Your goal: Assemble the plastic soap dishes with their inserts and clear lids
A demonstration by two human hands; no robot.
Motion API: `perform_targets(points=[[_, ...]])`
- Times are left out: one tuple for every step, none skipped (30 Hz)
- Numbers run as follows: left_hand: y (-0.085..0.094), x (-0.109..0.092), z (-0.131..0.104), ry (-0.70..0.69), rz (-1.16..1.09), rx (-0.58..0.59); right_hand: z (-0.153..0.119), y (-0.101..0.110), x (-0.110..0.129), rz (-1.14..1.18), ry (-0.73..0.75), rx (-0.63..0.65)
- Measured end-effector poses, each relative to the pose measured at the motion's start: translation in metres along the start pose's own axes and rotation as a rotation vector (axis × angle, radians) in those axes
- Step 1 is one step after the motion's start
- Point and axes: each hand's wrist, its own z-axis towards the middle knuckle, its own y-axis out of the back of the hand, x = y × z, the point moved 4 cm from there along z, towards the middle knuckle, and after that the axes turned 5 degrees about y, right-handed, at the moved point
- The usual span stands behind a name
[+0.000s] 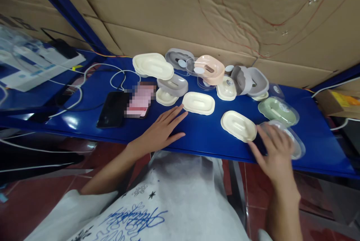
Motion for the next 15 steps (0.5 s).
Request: perform_targets(points=[[0.0, 0.0, -0.001, -0.003, -0.004, -0.008, 0.01, -0.007, 0.014, 0.064, 0.044, 0.059], [0.001, -0.001, -0.002, -0.016, -0.005, -0.015, 0.019, -0.015, 0.027, 0.118, 0.085, 0.109], [0.002, -0.003, -0.002, -0.035, -0.005, -0.024, 0.028, -0.021, 0.039, 0.16, 0.123, 0.145], [0.003, -0.004, -0.002, -0.054, -0.004, -0.032, 0.035, -0.026, 0.05, 0.196, 0.161, 0.173], [0.003, -0.004, -0.003, -0.067, -0.004, -0.045, 0.042, -0.029, 0.06, 0.23, 0.196, 0.19], [0.004, -0.004, -0.003, -0.071, -0.006, -0.061, 0.048, -0.031, 0.07, 0.261, 0.23, 0.205], [0.005, -0.004, -0.003, -0.069, -0.009, -0.075, 0.053, -0.032, 0.079, 0.292, 0.264, 0.217], [0.005, -0.003, -0.003, -0.066, -0.014, -0.083, 0.058, -0.032, 0.088, 0.326, 0.298, 0.23], [0.004, -0.002, -0.003, -0.074, -0.02, -0.08, 0.064, -0.031, 0.097, 0.363, 0.335, 0.243], [0.003, -0.003, -0.004, -0.097, -0.03, -0.067, 0.07, -0.03, 0.105, 0.402, 0.372, 0.254], [0.002, -0.003, -0.004, -0.132, -0.042, -0.047, 0.077, -0.029, 0.113, 0.44, 0.408, 0.263], [0.001, -0.004, -0.005, -0.169, -0.054, -0.024, 0.086, -0.028, 0.12, 0.476, 0.443, 0.264], [0.001, -0.005, -0.006, -0.199, -0.066, -0.011, 0.097, -0.028, 0.126, 0.509, 0.472, 0.255], [0.001, -0.005, -0.007, -0.214, -0.075, -0.006, 0.11, -0.029, 0.132, 0.536, 0.492, 0.237], [0.003, -0.004, -0.008, -0.212, -0.08, -0.011, 0.126, -0.031, 0.136, 0.555, 0.503, 0.21]])
